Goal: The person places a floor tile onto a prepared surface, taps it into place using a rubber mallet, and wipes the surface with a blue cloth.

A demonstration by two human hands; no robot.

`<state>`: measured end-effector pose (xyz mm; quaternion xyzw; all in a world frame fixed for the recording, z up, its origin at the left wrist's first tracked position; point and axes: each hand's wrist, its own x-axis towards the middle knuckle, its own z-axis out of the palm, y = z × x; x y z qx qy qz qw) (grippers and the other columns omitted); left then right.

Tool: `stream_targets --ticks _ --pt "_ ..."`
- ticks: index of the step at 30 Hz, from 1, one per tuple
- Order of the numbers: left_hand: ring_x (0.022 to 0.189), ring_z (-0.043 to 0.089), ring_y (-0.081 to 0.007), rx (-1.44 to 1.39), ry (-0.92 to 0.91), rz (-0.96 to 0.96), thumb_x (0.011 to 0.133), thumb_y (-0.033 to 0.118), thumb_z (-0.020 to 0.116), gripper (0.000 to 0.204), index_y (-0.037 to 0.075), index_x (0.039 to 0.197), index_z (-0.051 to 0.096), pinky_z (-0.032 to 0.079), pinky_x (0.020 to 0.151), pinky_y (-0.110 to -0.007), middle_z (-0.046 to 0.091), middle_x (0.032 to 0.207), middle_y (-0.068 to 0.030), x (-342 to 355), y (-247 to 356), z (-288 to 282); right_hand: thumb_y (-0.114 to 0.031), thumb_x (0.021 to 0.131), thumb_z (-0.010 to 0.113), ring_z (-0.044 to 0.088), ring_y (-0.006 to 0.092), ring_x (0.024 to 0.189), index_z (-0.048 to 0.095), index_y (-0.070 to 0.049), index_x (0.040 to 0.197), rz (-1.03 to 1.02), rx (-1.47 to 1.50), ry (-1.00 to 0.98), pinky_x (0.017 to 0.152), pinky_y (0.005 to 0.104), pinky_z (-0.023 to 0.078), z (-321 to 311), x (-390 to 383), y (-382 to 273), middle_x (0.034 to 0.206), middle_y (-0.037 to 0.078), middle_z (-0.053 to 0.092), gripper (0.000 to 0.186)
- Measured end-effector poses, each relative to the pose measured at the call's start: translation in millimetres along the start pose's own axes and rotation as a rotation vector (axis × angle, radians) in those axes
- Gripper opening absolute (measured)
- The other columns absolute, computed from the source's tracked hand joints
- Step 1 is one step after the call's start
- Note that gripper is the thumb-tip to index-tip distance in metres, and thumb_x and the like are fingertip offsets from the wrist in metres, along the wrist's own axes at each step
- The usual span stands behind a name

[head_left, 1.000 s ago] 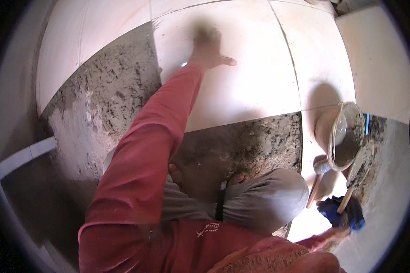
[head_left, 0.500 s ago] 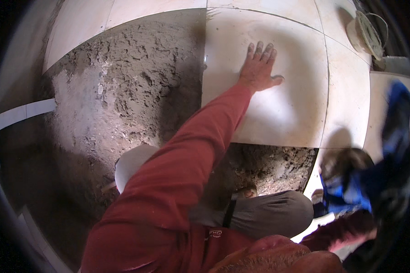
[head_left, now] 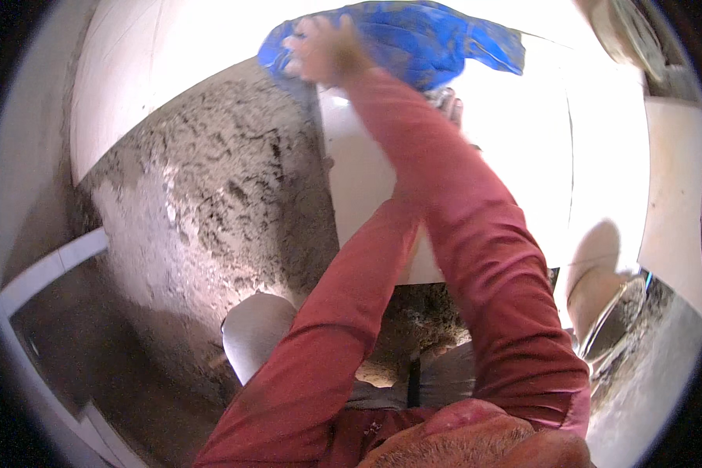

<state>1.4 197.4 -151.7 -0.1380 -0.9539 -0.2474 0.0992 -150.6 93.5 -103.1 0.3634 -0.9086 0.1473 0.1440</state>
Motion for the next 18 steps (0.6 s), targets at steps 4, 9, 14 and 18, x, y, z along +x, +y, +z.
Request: stream_targets --ticks 4,9,14,18 --pt "0.154 0.026 -0.0389 -0.081 0.058 0.026 0.101 0.052 0.051 0.085 0.0 0.161 0.02 0.018 0.125 -0.057 0.029 0.165 -0.0211 0 3 -8 -0.04 0.096 0.061 0.059 0.0264 0.123 0.069 -0.019 0.124 0.03 0.045 0.164 0.1 0.0477 0.045 30 -10 28 0.13 0.008 0.066 0.036" --pt "0.151 0.029 -0.0417 -0.105 0.019 -0.016 0.089 0.056 0.066 0.085 0.001 0.151 0.043 0.019 0.123 -0.061 0.039 0.16 -0.0159 7 5 -20 -0.039 0.095 0.061 0.061 0.0271 0.121 0.068 -0.021 0.119 0.341 -0.111 -0.008 0.093 0.053 0.048 -11 -40 132 0.121 0.006 0.067 0.03" --pt "0.149 0.033 -0.0412 0.076 -0.034 -0.042 0.084 0.059 0.07 0.089 0.0 0.148 0.047 0.017 0.124 -0.062 0.043 0.157 -0.0178 14 12 -22 -0.037 0.092 0.064 0.058 0.0364 0.12 0.071 -0.012 0.114 0.307 -0.491 -0.242 0.098 0.0494 0.051 -76 -129 283 0.126 0.016 0.062 0.034" --pt "0.15 0.031 -0.0405 0.111 -0.079 -0.06 0.083 0.06 0.071 0.091 0.001 0.148 0.048 0.016 0.124 -0.062 0.042 0.158 -0.0176 17 15 -25 -0.036 0.096 0.057 0.066 0.0401 0.109 0.065 -0.004 0.116 0.886 -0.38 -0.114 0.091 0.0519 0.053 -128 -181 366 0.112 0.024 0.067 0.038"
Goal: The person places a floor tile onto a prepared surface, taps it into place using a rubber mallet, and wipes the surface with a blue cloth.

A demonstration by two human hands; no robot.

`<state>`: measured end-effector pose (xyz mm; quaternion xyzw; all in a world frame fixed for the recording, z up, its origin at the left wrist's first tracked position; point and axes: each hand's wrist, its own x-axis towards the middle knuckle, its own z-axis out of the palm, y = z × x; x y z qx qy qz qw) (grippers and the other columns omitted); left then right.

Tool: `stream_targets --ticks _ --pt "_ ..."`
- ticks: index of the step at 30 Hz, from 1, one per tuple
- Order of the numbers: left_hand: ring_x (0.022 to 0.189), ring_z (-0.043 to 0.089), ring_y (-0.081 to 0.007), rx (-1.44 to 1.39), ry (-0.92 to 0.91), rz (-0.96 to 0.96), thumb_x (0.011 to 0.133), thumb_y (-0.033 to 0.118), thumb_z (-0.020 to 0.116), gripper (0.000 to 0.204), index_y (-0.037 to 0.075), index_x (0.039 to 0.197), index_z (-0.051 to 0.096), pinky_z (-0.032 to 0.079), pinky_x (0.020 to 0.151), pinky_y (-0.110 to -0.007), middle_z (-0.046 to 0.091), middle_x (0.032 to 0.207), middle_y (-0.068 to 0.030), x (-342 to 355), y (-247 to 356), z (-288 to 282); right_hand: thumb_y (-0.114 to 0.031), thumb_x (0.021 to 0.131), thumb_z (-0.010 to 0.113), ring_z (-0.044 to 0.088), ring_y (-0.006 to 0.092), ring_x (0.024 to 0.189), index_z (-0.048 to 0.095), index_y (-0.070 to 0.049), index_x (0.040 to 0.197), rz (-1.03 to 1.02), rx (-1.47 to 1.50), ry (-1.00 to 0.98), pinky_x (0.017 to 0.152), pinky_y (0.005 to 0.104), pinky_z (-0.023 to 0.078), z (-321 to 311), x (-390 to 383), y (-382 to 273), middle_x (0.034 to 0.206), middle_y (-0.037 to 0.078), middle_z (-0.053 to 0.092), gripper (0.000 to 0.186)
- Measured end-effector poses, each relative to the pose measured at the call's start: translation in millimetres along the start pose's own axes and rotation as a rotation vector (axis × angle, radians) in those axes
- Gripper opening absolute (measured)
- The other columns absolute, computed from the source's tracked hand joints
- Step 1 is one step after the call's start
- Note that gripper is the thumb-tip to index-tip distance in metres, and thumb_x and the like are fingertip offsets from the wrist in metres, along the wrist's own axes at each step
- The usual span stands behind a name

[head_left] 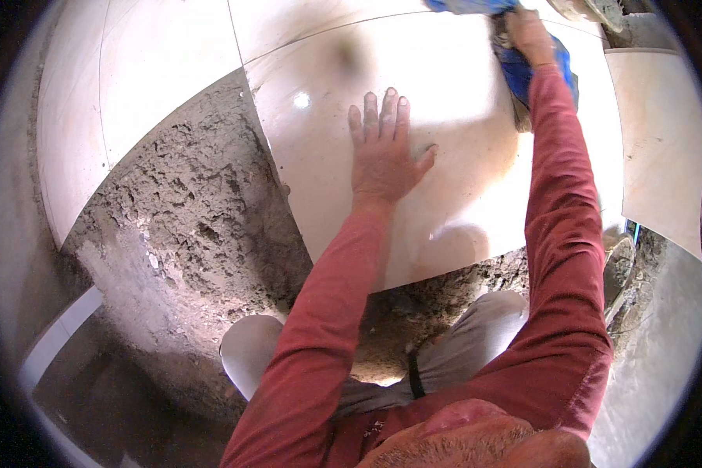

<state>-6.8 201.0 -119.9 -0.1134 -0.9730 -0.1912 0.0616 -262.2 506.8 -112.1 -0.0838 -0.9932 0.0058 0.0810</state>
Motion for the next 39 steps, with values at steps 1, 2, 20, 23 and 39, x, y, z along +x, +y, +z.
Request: stream_targets --ticks 1,2,20,23,39 --pt "0.15 0.031 -0.0404 -0.008 0.014 -0.008 0.083 0.06 0.071 0.09 0.002 0.148 0.048 0.016 0.124 -0.061 0.041 0.158 -0.0174 0 1 0 -0.033 0.096 0.058 0.067 0.0409 0.105 0.066 -0.002 0.115 0.013 0.066 0.093 0.09 0.0514 0.053 -14 7 19 0.108 0.025 0.069 0.037" --pt "0.15 0.03 -0.0403 -0.01 0.01 -0.016 0.083 0.06 0.071 0.09 0.002 0.148 0.048 0.016 0.124 -0.061 0.041 0.159 -0.0173 1 1 0 -0.03 0.095 0.058 0.068 0.0417 0.102 0.067 -0.001 0.113 0.028 0.131 0.188 0.089 0.0509 0.053 -33 18 33 0.104 0.025 0.071 0.035" --pt "0.148 0.036 -0.0443 0.119 0.057 0.069 0.088 0.057 0.069 0.086 0.005 0.152 0.043 0.021 0.122 -0.062 0.042 0.16 -0.0178 -1 6 14 -0.046 0.088 0.067 0.06 0.0447 0.104 0.063 -0.006 0.115 -0.18 0.137 0.219 0.088 0.0562 0.049 -23 -150 59 0.115 0.023 0.062 0.048" --pt "0.147 0.037 -0.046 0.111 0.079 0.094 0.089 0.055 0.069 0.085 0.005 0.152 0.043 0.021 0.121 -0.062 0.041 0.16 -0.0194 -4 5 14 -0.05 0.088 0.071 0.058 0.038 0.113 0.062 -0.014 0.131 -0.126 0.091 0.162 0.094 0.0539 0.049 -39 -232 86 0.123 0.014 0.06 0.057" --pt "0.152 0.026 -0.0409 0.194 0.026 0.081 0.094 0.057 0.061 0.084 0.005 0.155 0.037 0.017 0.124 -0.06 0.036 0.163 -0.0176 -10 1 12 -0.016 0.085 0.068 0.062 0.0252 0.091 0.066 -0.003 0.121 0.16 0.666 -0.124 0.083 0.0397 0.054 -190 -428 121 0.102 0.012 0.061 0.038"
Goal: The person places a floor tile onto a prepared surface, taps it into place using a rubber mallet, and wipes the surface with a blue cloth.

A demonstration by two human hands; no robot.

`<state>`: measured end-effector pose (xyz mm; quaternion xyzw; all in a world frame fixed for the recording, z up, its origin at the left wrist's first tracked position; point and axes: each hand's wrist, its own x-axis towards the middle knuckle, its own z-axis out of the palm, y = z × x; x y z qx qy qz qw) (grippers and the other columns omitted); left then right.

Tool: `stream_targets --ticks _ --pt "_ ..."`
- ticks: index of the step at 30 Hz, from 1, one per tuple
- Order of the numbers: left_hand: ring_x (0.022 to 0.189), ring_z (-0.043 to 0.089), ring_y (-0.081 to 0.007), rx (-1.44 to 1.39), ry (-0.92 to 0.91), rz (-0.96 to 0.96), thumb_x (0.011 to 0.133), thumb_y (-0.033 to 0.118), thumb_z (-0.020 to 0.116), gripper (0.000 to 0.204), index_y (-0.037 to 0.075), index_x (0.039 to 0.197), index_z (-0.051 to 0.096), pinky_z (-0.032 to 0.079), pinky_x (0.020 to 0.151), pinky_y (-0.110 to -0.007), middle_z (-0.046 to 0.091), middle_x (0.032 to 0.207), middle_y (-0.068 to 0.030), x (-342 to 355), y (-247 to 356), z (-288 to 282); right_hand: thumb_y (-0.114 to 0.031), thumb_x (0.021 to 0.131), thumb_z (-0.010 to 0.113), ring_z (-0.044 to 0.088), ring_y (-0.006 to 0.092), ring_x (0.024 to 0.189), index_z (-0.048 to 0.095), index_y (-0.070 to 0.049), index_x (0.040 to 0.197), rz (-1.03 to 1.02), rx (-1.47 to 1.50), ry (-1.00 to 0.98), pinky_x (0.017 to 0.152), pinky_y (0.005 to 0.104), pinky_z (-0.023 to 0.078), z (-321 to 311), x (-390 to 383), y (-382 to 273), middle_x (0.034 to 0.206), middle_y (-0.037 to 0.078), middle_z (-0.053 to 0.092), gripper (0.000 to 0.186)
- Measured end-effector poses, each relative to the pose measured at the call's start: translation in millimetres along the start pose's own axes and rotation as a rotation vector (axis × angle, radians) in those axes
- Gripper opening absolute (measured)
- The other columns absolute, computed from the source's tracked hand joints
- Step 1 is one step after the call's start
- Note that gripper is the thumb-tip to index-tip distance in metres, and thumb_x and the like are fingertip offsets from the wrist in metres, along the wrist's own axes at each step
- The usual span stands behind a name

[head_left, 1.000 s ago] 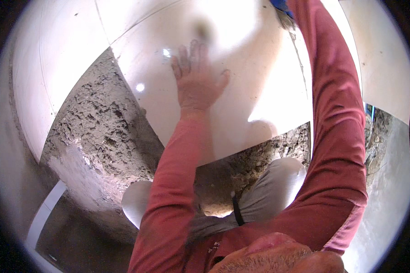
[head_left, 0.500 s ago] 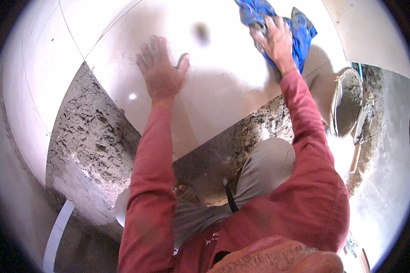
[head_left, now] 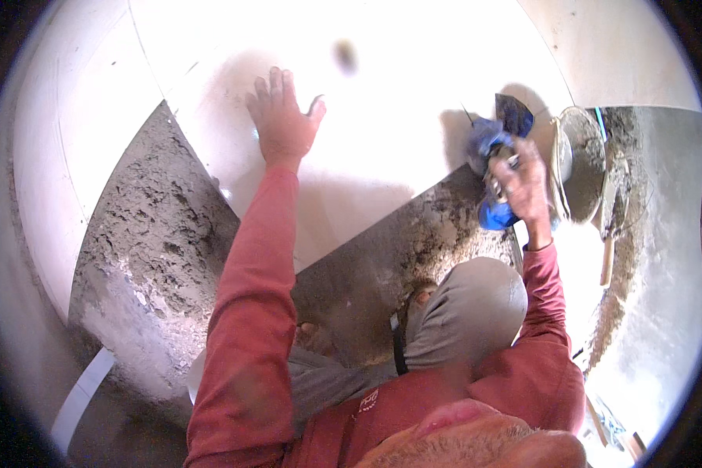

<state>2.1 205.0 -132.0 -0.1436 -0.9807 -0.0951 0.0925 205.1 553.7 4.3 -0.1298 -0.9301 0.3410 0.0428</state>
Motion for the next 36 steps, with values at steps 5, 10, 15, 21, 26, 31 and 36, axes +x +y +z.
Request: stream_targets --ticks 5,10,15,21,26,31,36 --pt "0.154 0.024 -0.0412 -0.022 -0.053 -0.019 0.096 0.058 0.059 0.085 0.004 0.157 0.035 0.013 0.125 -0.059 0.031 0.166 -0.0178 2 1 -7 -0.032 0.091 0.07 0.066 0.0298 0.095 0.068 -0.001 0.116 -0.345 0.03 0.343 0.088 0.0402 0.052 -23 160 -7 0.104 0.018 0.069 0.04" --pt "0.155 0.022 -0.0413 -0.111 -0.04 -0.047 0.094 0.058 0.058 0.086 0.002 0.156 0.036 0.011 0.126 -0.058 0.031 0.165 -0.02 4 1 -9 -0.059 0.088 0.065 0.057 0.0488 0.123 0.064 -0.009 0.134 -0.066 -0.228 0.396 0.103 0.0548 0.045 27 365 96 0.13 0.031 0.06 0.068" --pt "0.154 0.023 -0.0417 -0.193 -0.026 -0.053 0.09 0.057 0.063 0.088 0.0 0.153 0.04 0.01 0.125 -0.06 0.032 0.164 -0.0205 7 -1 -7 -0.074 0.087 0.056 0.049 0.0413 0.138 0.054 -0.022 0.149 0.116 -0.472 0.482 0.112 0.0614 0.036 137 412 92 0.152 0.018 0.049 0.081" --pt "0.153 0.026 -0.0433 -0.215 -0.002 -0.064 0.088 0.058 0.066 0.089 0.0 0.152 0.043 0.013 0.125 -0.062 0.036 0.162 -0.0222 6 -4 -7 -0.041 0.091 0.063 0.062 0.0427 0.102 0.066 -0.007 0.108 -0.565 -0.456 0.335 0.085 0.0562 0.05 295 373 -125 0.109 0.022 0.064 0.038" --pt "0.155 0.019 -0.043 -0.08 -0.163 0.02 0.096 0.056 0.056 0.089 0.002 0.159 0.028 0.008 0.126 -0.063 0.032 0.165 -0.0193 3 -7 -2 -0.037 0.085 0.069 0.062 0.0352 0.103 0.074 -0.022 0.114 -0.672 -0.368 0.001 0.084 0.0517 0.053 390 287 -247 0.112 0.009 0.064 0.033" --pt "0.151 0.029 -0.039 -0.247 0.055 -0.068 0.085 0.053 0.07 0.09 0.004 0.154 0.038 0.014 0.123 -0.063 0.035 0.163 -0.0176 2 -5 7 -0.028 0.089 0.071 0.066 0.0331 0.104 0.075 -0.017 0.113 -0.789 -0.092 -0.342 0.092 0.0473 0.054 439 222 -356 0.117 0.012 0.064 0.027" --pt "0.15 0.031 -0.0412 -0.208 0.054 -0.048 0.084 0.053 0.071 0.091 0.004 0.154 0.039 0.017 0.123 -0.062 0.038 0.16 -0.0188 4 -5 8 -0.026 0.093 0.068 0.065 0.0347 0.109 0.073 -0.017 0.111 -0.842 0.016 -0.173 0.096 0.0486 0.053 450 238 -357 0.116 0.012 0.065 0.021"
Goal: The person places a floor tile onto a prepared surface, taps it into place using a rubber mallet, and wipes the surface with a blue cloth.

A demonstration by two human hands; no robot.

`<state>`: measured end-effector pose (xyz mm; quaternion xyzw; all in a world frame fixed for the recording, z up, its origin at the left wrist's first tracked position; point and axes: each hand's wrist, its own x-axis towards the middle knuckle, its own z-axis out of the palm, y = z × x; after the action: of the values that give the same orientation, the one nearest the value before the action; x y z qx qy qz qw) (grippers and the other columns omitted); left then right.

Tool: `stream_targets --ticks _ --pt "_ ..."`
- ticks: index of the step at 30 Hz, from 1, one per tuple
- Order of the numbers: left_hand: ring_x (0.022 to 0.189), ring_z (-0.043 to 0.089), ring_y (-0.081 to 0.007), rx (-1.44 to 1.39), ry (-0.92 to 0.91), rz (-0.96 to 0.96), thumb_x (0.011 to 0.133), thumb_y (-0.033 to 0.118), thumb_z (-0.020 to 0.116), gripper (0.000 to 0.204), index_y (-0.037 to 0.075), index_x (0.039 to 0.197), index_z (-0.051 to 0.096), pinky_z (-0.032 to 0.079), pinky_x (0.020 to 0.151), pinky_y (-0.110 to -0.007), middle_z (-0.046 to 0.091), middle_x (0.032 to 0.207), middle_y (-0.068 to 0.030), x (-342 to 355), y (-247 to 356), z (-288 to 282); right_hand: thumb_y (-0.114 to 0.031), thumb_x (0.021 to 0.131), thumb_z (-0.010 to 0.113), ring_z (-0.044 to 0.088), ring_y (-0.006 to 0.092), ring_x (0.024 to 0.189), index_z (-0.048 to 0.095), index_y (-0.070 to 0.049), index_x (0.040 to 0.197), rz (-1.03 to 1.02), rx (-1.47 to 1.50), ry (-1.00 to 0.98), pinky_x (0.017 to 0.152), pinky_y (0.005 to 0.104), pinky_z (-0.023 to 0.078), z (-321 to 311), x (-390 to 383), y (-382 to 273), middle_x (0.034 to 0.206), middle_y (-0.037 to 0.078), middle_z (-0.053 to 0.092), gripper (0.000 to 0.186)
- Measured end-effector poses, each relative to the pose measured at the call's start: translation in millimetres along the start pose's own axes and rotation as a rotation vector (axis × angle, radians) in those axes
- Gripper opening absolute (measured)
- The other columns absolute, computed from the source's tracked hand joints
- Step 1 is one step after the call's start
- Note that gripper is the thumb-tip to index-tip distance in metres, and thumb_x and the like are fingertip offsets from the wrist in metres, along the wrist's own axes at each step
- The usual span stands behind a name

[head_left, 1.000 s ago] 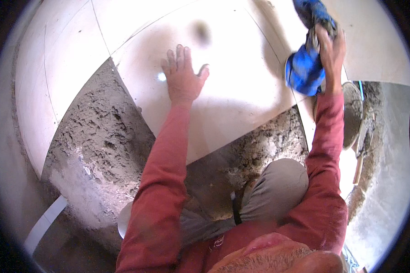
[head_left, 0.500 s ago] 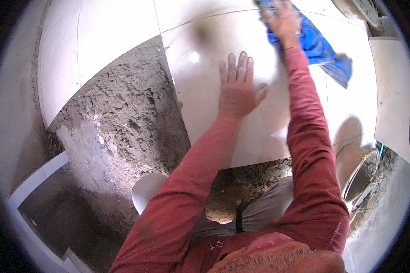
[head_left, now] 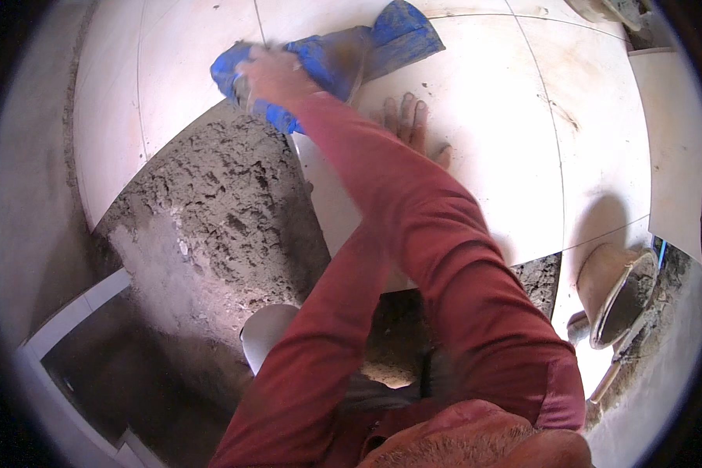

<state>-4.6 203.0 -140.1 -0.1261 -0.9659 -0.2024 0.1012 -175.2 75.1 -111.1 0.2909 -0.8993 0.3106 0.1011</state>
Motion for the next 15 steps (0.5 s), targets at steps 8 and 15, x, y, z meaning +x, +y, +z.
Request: stream_targets --ticks 8,15 --pt "0.148 0.031 -0.0419 0.027 -0.082 -0.025 0.087 0.054 0.069 0.087 0.002 0.151 0.042 0.018 0.123 -0.061 0.04 0.157 -0.0186 4 8 -16 -0.033 0.095 0.058 0.067 0.0396 0.092 0.069 -0.01 0.104 0.406 -0.529 -0.011 0.078 0.0541 0.053 -161 -77 233 0.102 0.02 0.067 0.027" --pt "0.15 0.029 -0.0426 -0.033 -0.015 -0.026 0.085 0.053 0.07 0.087 0.002 0.15 0.043 0.016 0.124 -0.061 0.039 0.159 -0.0183 3 4 -14 -0.036 0.093 0.067 0.069 0.0425 0.104 0.073 -0.012 0.118 0.474 -0.532 0.068 0.091 0.0517 0.054 -282 -112 312 0.119 0.021 0.069 0.035"
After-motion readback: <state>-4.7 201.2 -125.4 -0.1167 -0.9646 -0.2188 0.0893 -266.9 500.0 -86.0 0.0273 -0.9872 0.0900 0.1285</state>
